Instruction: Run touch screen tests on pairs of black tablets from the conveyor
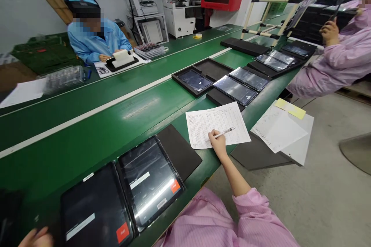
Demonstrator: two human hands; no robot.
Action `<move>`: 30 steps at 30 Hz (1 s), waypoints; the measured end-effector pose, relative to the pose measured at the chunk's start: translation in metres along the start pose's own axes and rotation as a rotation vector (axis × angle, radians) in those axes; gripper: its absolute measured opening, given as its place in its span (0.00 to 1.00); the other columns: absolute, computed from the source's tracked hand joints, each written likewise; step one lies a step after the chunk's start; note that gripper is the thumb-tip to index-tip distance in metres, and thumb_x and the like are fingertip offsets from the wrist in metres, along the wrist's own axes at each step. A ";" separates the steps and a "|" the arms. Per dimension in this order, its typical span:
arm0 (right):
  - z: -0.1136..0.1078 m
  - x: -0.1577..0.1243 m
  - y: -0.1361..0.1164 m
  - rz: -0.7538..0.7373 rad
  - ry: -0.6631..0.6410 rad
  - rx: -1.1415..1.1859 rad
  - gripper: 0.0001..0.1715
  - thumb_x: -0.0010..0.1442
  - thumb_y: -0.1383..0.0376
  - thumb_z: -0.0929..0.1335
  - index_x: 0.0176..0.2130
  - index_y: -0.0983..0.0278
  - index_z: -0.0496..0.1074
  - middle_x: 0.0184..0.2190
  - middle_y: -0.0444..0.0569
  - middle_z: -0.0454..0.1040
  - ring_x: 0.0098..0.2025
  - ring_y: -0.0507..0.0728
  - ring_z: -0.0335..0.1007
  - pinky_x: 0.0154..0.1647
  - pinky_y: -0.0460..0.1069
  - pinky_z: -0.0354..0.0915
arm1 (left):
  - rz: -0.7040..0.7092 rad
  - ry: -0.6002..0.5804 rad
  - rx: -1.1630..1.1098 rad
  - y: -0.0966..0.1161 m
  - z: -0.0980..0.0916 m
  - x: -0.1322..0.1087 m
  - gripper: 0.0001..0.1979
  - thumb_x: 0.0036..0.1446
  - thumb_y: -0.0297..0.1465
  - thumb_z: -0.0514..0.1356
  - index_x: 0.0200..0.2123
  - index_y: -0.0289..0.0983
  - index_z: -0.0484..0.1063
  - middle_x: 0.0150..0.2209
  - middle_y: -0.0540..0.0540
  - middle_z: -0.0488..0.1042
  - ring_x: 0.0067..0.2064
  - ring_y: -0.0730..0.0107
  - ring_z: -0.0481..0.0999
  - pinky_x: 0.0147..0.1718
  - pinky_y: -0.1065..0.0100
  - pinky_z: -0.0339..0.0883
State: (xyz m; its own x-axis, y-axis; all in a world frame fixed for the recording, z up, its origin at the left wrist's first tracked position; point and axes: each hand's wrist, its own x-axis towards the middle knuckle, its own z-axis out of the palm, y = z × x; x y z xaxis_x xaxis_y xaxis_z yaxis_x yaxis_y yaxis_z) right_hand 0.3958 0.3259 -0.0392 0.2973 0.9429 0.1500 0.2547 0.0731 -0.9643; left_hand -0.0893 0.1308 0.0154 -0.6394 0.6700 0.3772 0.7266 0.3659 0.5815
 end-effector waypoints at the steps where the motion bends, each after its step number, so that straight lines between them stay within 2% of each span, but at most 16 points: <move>1: 0.000 0.000 0.000 0.000 -0.004 0.011 0.24 0.57 0.52 0.67 0.18 0.56 0.55 0.13 0.39 0.56 0.19 0.52 0.53 0.23 0.49 0.54 | 0.061 0.013 0.021 0.029 0.005 -0.016 0.32 0.64 0.53 0.54 0.69 0.53 0.63 0.53 0.45 0.82 0.49 0.39 0.81 0.46 0.36 0.73; 2: 0.000 0.000 0.001 0.003 -0.010 0.020 0.24 0.57 0.52 0.67 0.18 0.57 0.56 0.13 0.39 0.57 0.19 0.52 0.54 0.23 0.48 0.55 | 0.247 -0.063 0.077 0.062 0.013 -0.036 0.31 0.66 0.50 0.56 0.69 0.49 0.64 0.58 0.41 0.79 0.55 0.38 0.79 0.50 0.37 0.72; 3: 0.000 0.001 0.001 0.009 -0.018 0.027 0.24 0.57 0.51 0.68 0.19 0.57 0.57 0.13 0.40 0.58 0.19 0.52 0.56 0.23 0.48 0.56 | 0.501 -0.140 0.062 0.098 0.024 -0.057 0.29 0.68 0.45 0.55 0.68 0.43 0.66 0.60 0.37 0.78 0.57 0.39 0.78 0.52 0.39 0.72; 5: 0.000 0.002 0.003 0.025 -0.039 0.038 0.23 0.56 0.49 0.70 0.21 0.57 0.61 0.14 0.40 0.62 0.19 0.53 0.59 0.22 0.48 0.58 | 0.897 -0.363 0.001 0.168 0.052 -0.101 0.23 0.71 0.35 0.53 0.66 0.38 0.69 0.63 0.37 0.76 0.62 0.51 0.75 0.59 0.49 0.69; 6: 0.000 0.003 0.003 0.032 -0.051 0.041 0.22 0.56 0.48 0.70 0.22 0.58 0.63 0.15 0.41 0.65 0.19 0.53 0.61 0.22 0.48 0.58 | 1.048 -0.453 -0.013 0.198 0.069 -0.121 0.22 0.71 0.34 0.53 0.64 0.37 0.70 0.64 0.39 0.75 0.63 0.56 0.74 0.63 0.53 0.66; 8: -0.002 0.004 0.004 0.034 -0.079 0.040 0.23 0.54 0.45 0.72 0.24 0.58 0.66 0.16 0.42 0.68 0.20 0.54 0.63 0.22 0.48 0.60 | 1.235 -0.510 0.009 0.244 0.103 -0.157 0.21 0.73 0.34 0.53 0.63 0.34 0.73 0.64 0.39 0.75 0.64 0.60 0.73 0.64 0.59 0.63; 10: -0.004 0.005 0.004 0.025 -0.102 0.025 0.24 0.51 0.44 0.73 0.24 0.58 0.67 0.17 0.43 0.69 0.20 0.54 0.63 0.23 0.49 0.61 | 1.296 -0.522 0.065 0.269 0.137 -0.186 0.24 0.73 0.37 0.53 0.65 0.30 0.71 0.66 0.37 0.74 0.65 0.61 0.72 0.63 0.63 0.64; 14: -0.007 0.005 0.005 -0.016 -0.111 -0.031 0.27 0.51 0.46 0.74 0.19 0.58 0.62 0.15 0.41 0.65 0.20 0.53 0.60 0.24 0.49 0.59 | 1.076 -0.471 0.275 0.286 0.187 -0.219 0.30 0.72 0.36 0.55 0.69 0.22 0.65 0.69 0.29 0.68 0.70 0.51 0.68 0.65 0.57 0.63; 18: -0.004 0.002 0.008 -0.071 -0.091 -0.088 0.27 0.52 0.48 0.73 0.18 0.58 0.60 0.14 0.39 0.61 0.21 0.52 0.57 0.26 0.49 0.56 | 0.996 -0.469 0.323 0.285 0.215 -0.223 0.35 0.72 0.44 0.58 0.67 0.18 0.66 0.66 0.24 0.70 0.68 0.49 0.70 0.65 0.58 0.64; 24: -0.001 0.000 0.008 -0.097 -0.061 -0.130 0.23 0.52 0.50 0.71 0.18 0.58 0.60 0.14 0.39 0.61 0.21 0.52 0.56 0.26 0.49 0.54 | 1.025 -0.468 0.322 0.274 0.226 -0.224 0.44 0.69 0.55 0.57 0.70 0.22 0.64 0.68 0.28 0.69 0.69 0.50 0.68 0.66 0.60 0.62; 30: -0.001 -0.001 0.007 -0.099 -0.071 -0.141 0.22 0.52 0.53 0.70 0.18 0.57 0.58 0.14 0.38 0.58 0.21 0.51 0.53 0.25 0.49 0.53 | 1.029 -0.467 0.298 0.272 0.231 -0.227 0.44 0.69 0.56 0.56 0.70 0.22 0.64 0.68 0.28 0.69 0.68 0.49 0.69 0.66 0.60 0.61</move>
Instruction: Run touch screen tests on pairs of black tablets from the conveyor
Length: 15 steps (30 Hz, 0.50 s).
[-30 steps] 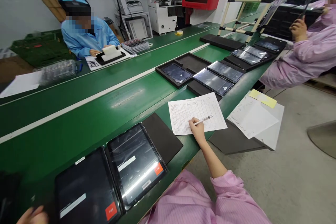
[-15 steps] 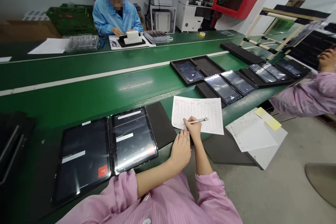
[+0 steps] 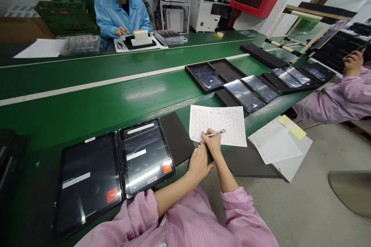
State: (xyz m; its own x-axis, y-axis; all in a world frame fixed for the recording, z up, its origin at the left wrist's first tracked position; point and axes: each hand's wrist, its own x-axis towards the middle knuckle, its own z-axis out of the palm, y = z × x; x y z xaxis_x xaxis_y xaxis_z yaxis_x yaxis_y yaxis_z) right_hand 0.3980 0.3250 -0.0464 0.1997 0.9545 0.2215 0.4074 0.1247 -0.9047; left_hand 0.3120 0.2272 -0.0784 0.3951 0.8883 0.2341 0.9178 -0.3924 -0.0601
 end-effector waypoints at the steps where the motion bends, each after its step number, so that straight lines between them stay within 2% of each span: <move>1: 0.000 0.000 0.000 0.001 -0.003 -0.001 0.22 0.52 0.53 0.70 0.18 0.57 0.57 0.14 0.38 0.58 0.21 0.51 0.53 0.24 0.49 0.52 | -0.002 0.003 -0.004 0.000 0.000 0.000 0.44 0.69 0.56 0.56 0.69 0.22 0.65 0.68 0.28 0.69 0.68 0.49 0.69 0.66 0.60 0.61; 8: -0.002 0.000 0.001 0.010 0.013 -0.019 0.23 0.53 0.52 0.70 0.18 0.58 0.58 0.14 0.39 0.59 0.21 0.51 0.53 0.25 0.49 0.54 | -0.007 0.017 -0.031 -0.001 0.000 -0.003 0.43 0.71 0.56 0.54 0.70 0.22 0.64 0.69 0.29 0.68 0.68 0.50 0.69 0.66 0.60 0.60; 15: 0.001 -0.002 0.001 0.019 0.025 -0.020 0.21 0.53 0.56 0.69 0.19 0.57 0.57 0.15 0.37 0.56 0.22 0.51 0.51 0.25 0.49 0.52 | -0.020 0.004 -0.068 0.001 0.005 -0.005 0.42 0.71 0.55 0.52 0.71 0.24 0.63 0.70 0.30 0.67 0.69 0.50 0.68 0.68 0.58 0.58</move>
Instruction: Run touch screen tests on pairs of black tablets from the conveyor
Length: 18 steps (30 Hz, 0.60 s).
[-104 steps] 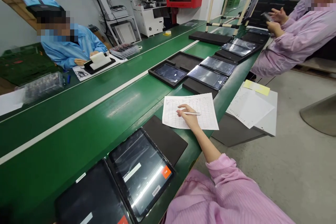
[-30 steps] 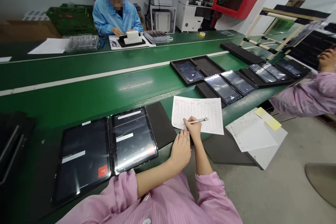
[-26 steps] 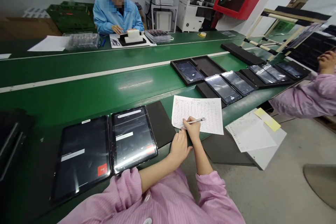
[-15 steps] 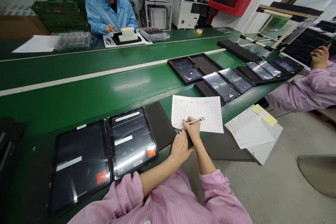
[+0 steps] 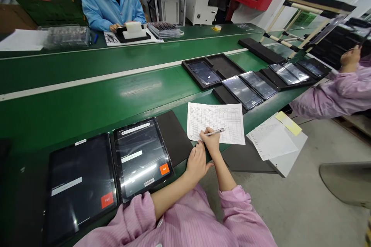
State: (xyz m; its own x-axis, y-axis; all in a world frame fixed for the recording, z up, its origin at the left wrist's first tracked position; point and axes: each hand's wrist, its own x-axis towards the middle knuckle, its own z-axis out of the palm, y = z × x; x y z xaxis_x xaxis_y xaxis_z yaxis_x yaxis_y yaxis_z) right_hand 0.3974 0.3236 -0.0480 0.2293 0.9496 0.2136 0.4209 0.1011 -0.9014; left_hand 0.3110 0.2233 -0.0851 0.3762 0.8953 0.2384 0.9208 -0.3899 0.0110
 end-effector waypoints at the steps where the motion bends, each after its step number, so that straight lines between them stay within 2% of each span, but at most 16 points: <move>1: 0.000 0.000 0.000 0.003 -0.002 0.003 0.21 0.52 0.56 0.70 0.19 0.57 0.57 0.15 0.37 0.56 0.22 0.51 0.51 0.25 0.49 0.52 | -0.002 -0.002 -0.006 0.000 0.001 0.000 0.42 0.71 0.55 0.52 0.71 0.25 0.63 0.70 0.30 0.67 0.69 0.50 0.68 0.68 0.58 0.57; 5: -0.003 0.003 0.001 0.025 -0.008 0.036 0.23 0.51 0.56 0.71 0.19 0.57 0.55 0.15 0.38 0.55 0.22 0.51 0.51 0.24 0.48 0.52 | -0.009 -0.002 -0.028 -0.002 0.002 -0.002 0.43 0.71 0.55 0.52 0.72 0.26 0.60 0.71 0.31 0.66 0.69 0.49 0.66 0.68 0.58 0.57; 7: -0.011 0.011 0.001 0.049 -0.002 0.073 0.25 0.55 0.52 0.70 0.20 0.56 0.54 0.14 0.38 0.55 0.20 0.51 0.50 0.22 0.48 0.52 | -0.015 0.002 -0.035 -0.003 0.002 -0.002 0.45 0.70 0.56 0.53 0.74 0.25 0.56 0.71 0.30 0.65 0.69 0.50 0.66 0.68 0.58 0.57; 10: -0.025 0.031 -0.001 0.080 0.020 0.124 0.28 0.60 0.47 0.67 0.21 0.55 0.52 0.13 0.38 0.54 0.18 0.51 0.50 0.19 0.49 0.51 | -0.013 0.011 -0.039 -0.005 0.002 -0.003 0.47 0.70 0.56 0.53 0.75 0.25 0.52 0.71 0.30 0.66 0.68 0.50 0.67 0.67 0.59 0.58; 12: -0.028 0.050 -0.005 0.081 0.018 0.134 0.27 0.57 0.47 0.70 0.21 0.55 0.54 0.13 0.39 0.57 0.18 0.52 0.52 0.20 0.49 0.52 | -0.003 0.018 -0.039 -0.006 0.002 -0.002 0.46 0.70 0.56 0.54 0.74 0.24 0.53 0.71 0.30 0.66 0.67 0.50 0.68 0.66 0.59 0.60; 15: -0.014 0.080 -0.013 0.053 -0.009 0.122 0.23 0.50 0.50 0.75 0.21 0.57 0.62 0.15 0.41 0.65 0.20 0.53 0.59 0.24 0.49 0.57 | 0.004 0.037 -0.046 -0.008 0.005 -0.003 0.45 0.70 0.55 0.54 0.73 0.24 0.57 0.70 0.30 0.66 0.66 0.49 0.69 0.65 0.59 0.61; 18: 0.014 0.103 -0.018 0.027 0.000 0.097 0.23 0.48 0.53 0.75 0.20 0.57 0.61 0.15 0.41 0.65 0.22 0.54 0.61 0.28 0.50 0.60 | 0.013 0.066 -0.052 -0.011 0.009 -0.004 0.44 0.70 0.56 0.54 0.71 0.22 0.61 0.69 0.29 0.67 0.66 0.49 0.70 0.64 0.59 0.63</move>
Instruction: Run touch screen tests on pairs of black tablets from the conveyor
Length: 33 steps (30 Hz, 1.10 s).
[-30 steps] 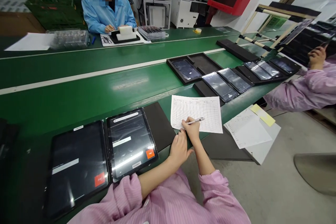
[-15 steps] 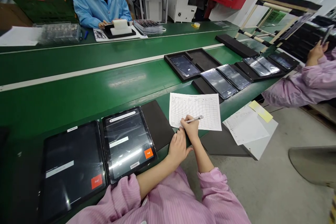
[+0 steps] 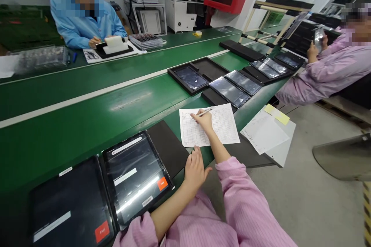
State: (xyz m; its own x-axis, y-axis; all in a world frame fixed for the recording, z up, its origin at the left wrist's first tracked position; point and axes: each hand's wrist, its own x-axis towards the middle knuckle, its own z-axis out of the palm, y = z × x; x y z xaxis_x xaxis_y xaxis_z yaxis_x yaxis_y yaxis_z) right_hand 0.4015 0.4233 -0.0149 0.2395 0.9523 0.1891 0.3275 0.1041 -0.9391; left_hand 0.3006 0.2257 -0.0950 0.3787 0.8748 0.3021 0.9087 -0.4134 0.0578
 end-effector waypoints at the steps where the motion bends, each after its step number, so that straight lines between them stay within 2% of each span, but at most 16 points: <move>1: 0.008 0.005 0.001 -0.005 0.015 -0.008 0.23 0.49 0.54 0.74 0.19 0.57 0.59 0.15 0.41 0.64 0.22 0.54 0.60 0.29 0.50 0.60 | 0.005 0.014 0.001 -0.001 0.002 -0.001 0.44 0.70 0.56 0.54 0.70 0.22 0.63 0.69 0.29 0.68 0.65 0.49 0.70 0.64 0.59 0.63; 4: 0.024 0.011 0.005 -0.014 0.060 -0.023 0.21 0.49 0.58 0.71 0.18 0.56 0.55 0.14 0.39 0.60 0.23 0.53 0.57 0.29 0.50 0.57 | 0.007 0.067 0.015 -0.001 0.008 -0.005 0.43 0.70 0.56 0.53 0.69 0.23 0.66 0.68 0.29 0.70 0.65 0.49 0.71 0.64 0.58 0.62; 9: 0.028 0.008 0.013 -0.026 0.077 -0.008 0.21 0.47 0.58 0.70 0.17 0.56 0.54 0.15 0.39 0.57 0.23 0.53 0.53 0.28 0.50 0.54 | -0.002 0.101 0.040 0.000 0.017 -0.010 0.42 0.69 0.57 0.52 0.69 0.27 0.67 0.67 0.30 0.71 0.64 0.47 0.71 0.65 0.54 0.60; 12: 0.029 0.007 0.015 -0.033 0.095 -0.010 0.21 0.47 0.58 0.70 0.18 0.57 0.53 0.16 0.38 0.54 0.24 0.53 0.51 0.28 0.50 0.52 | 0.001 0.063 0.002 -0.001 0.019 -0.011 0.42 0.70 0.55 0.52 0.71 0.25 0.64 0.68 0.29 0.69 0.65 0.46 0.70 0.65 0.55 0.61; 16: 0.032 0.010 0.017 -0.027 0.110 -0.022 0.21 0.48 0.59 0.69 0.19 0.57 0.51 0.16 0.38 0.53 0.24 0.53 0.51 0.28 0.50 0.52 | 0.005 0.005 -0.060 -0.002 0.016 -0.010 0.43 0.71 0.52 0.52 0.74 0.25 0.55 0.70 0.28 0.67 0.66 0.44 0.69 0.65 0.53 0.61; 20: 0.023 0.012 0.018 0.003 0.134 -0.021 0.21 0.54 0.53 0.69 0.21 0.57 0.56 0.16 0.40 0.58 0.23 0.53 0.55 0.28 0.50 0.57 | -0.009 -0.029 -0.066 -0.002 0.011 -0.005 0.43 0.71 0.53 0.52 0.73 0.24 0.57 0.70 0.27 0.66 0.65 0.44 0.70 0.64 0.53 0.63; 22: 0.006 0.005 0.020 0.031 0.165 -0.029 0.20 0.60 0.48 0.66 0.26 0.57 0.63 0.16 0.40 0.60 0.22 0.55 0.57 0.28 0.50 0.59 | -0.005 -0.058 -0.069 -0.002 0.009 -0.003 0.44 0.71 0.53 0.54 0.72 0.20 0.59 0.70 0.25 0.65 0.66 0.45 0.69 0.64 0.56 0.63; 24: -0.020 -0.009 0.024 0.056 0.214 -0.058 0.23 0.63 0.44 0.63 0.34 0.59 0.71 0.18 0.42 0.65 0.23 0.57 0.62 0.29 0.51 0.62 | 0.002 -0.076 -0.070 -0.003 0.008 -0.002 0.44 0.70 0.53 0.55 0.71 0.18 0.59 0.70 0.23 0.64 0.66 0.45 0.69 0.64 0.57 0.63; 27: -0.074 -0.034 0.038 0.094 0.365 -0.150 0.28 0.64 0.42 0.62 0.44 0.61 0.75 0.33 0.53 0.78 0.37 0.62 0.74 0.39 0.54 0.67 | 0.003 -0.066 -0.072 -0.005 0.011 -0.002 0.45 0.70 0.53 0.55 0.73 0.19 0.56 0.70 0.23 0.64 0.66 0.44 0.69 0.65 0.56 0.62; 29: -0.110 -0.047 0.052 0.155 0.485 -0.224 0.29 0.59 0.43 0.67 0.45 0.63 0.75 0.42 0.60 0.79 0.46 0.66 0.74 0.44 0.56 0.68 | -0.008 -0.027 -0.073 -0.006 0.012 -0.002 0.45 0.71 0.53 0.54 0.74 0.22 0.52 0.70 0.25 0.66 0.66 0.44 0.69 0.65 0.54 0.62; 30: -0.125 -0.050 0.059 0.192 0.519 -0.251 0.30 0.54 0.44 0.72 0.45 0.64 0.75 0.42 0.61 0.79 0.47 0.67 0.73 0.45 0.57 0.67 | -0.011 0.001 -0.073 -0.008 0.012 -0.002 0.45 0.71 0.53 0.53 0.75 0.24 0.50 0.69 0.26 0.67 0.65 0.45 0.70 0.65 0.53 0.63; 33: -0.156 -0.053 0.080 0.280 0.535 -0.279 0.31 0.38 0.51 0.81 0.39 0.63 0.77 0.31 0.54 0.78 0.38 0.66 0.74 0.40 0.56 0.67 | 0.003 0.084 -0.078 -0.012 0.008 0.000 0.42 0.72 0.53 0.51 0.76 0.30 0.48 0.70 0.31 0.67 0.66 0.48 0.71 0.64 0.55 0.63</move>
State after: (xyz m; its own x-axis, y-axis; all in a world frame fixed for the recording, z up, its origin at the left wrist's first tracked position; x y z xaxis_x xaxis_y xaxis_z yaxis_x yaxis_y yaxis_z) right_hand 0.5576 0.3367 -0.0550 0.7471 0.6512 0.1334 0.3946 -0.2730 -0.8774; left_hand 0.2912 0.2327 -0.1027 0.3621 0.8510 0.3804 0.8902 -0.4367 0.1295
